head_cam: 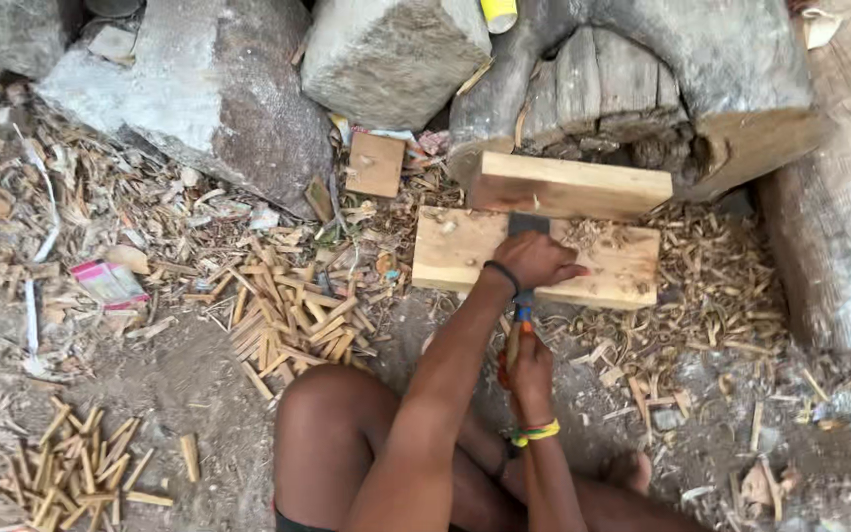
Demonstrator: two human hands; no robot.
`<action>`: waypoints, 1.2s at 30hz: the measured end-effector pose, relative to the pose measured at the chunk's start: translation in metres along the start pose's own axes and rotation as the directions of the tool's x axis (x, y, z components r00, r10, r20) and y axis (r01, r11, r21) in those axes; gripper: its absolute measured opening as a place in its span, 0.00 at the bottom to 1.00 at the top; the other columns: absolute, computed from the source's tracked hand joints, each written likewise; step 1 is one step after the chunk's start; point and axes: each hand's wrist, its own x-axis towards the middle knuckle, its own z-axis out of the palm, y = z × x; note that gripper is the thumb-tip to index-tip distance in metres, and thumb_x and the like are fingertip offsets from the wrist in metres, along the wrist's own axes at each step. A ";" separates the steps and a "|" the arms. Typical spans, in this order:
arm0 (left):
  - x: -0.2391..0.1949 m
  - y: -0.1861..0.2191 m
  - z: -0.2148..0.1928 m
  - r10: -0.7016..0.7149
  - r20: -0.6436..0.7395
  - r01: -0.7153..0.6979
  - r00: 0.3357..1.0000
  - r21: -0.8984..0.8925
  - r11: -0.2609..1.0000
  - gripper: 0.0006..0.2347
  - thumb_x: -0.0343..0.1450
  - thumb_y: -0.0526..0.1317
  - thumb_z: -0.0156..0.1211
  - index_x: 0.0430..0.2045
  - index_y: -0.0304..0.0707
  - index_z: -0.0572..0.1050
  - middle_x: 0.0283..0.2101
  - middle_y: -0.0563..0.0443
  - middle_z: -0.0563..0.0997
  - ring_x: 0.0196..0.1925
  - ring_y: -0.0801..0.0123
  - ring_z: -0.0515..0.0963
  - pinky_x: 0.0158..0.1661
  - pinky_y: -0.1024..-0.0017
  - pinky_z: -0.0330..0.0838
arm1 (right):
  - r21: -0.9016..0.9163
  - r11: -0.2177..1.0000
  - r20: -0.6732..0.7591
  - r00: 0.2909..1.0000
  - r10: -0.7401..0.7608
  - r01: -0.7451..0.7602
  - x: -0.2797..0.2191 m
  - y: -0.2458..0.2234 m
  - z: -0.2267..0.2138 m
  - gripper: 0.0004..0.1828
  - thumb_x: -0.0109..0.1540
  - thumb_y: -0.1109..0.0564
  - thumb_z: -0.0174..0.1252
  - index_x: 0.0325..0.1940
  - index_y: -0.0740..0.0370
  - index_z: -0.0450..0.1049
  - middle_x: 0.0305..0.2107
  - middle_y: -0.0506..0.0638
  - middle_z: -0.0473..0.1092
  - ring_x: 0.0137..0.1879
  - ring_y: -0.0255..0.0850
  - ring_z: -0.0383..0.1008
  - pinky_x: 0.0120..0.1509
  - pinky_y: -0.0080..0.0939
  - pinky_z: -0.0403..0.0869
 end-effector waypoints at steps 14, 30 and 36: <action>-0.084 0.040 -0.059 -0.189 -0.463 0.107 0.866 -0.198 0.974 0.16 0.70 0.50 0.66 0.40 0.38 0.77 0.39 0.45 0.82 0.40 0.55 0.82 0.43 0.59 0.76 | 0.444 0.895 0.119 0.987 -0.111 0.047 -0.014 0.010 -0.062 0.27 0.72 0.33 0.41 0.38 0.59 0.67 0.17 0.47 0.62 0.15 0.32 0.54 0.17 0.33 0.54; -0.089 0.017 -0.061 -0.317 -0.315 0.358 0.895 0.079 0.931 0.15 0.67 0.51 0.68 0.47 0.55 0.82 0.42 0.51 0.80 0.49 0.57 0.74 0.51 0.55 0.62 | 0.087 0.989 -0.135 0.985 -0.107 0.120 -0.059 0.015 -0.085 0.23 0.71 0.42 0.43 0.35 0.62 0.69 0.17 0.48 0.65 0.16 0.33 0.58 0.18 0.34 0.56; -0.078 0.018 -0.052 -0.351 -0.254 0.388 0.901 0.111 0.915 0.13 0.68 0.50 0.67 0.45 0.57 0.82 0.43 0.52 0.81 0.48 0.59 0.75 0.52 0.55 0.62 | 0.125 0.986 -0.099 0.990 -0.097 0.109 -0.061 0.007 -0.085 0.22 0.71 0.43 0.43 0.35 0.64 0.68 0.17 0.48 0.65 0.15 0.33 0.56 0.17 0.35 0.54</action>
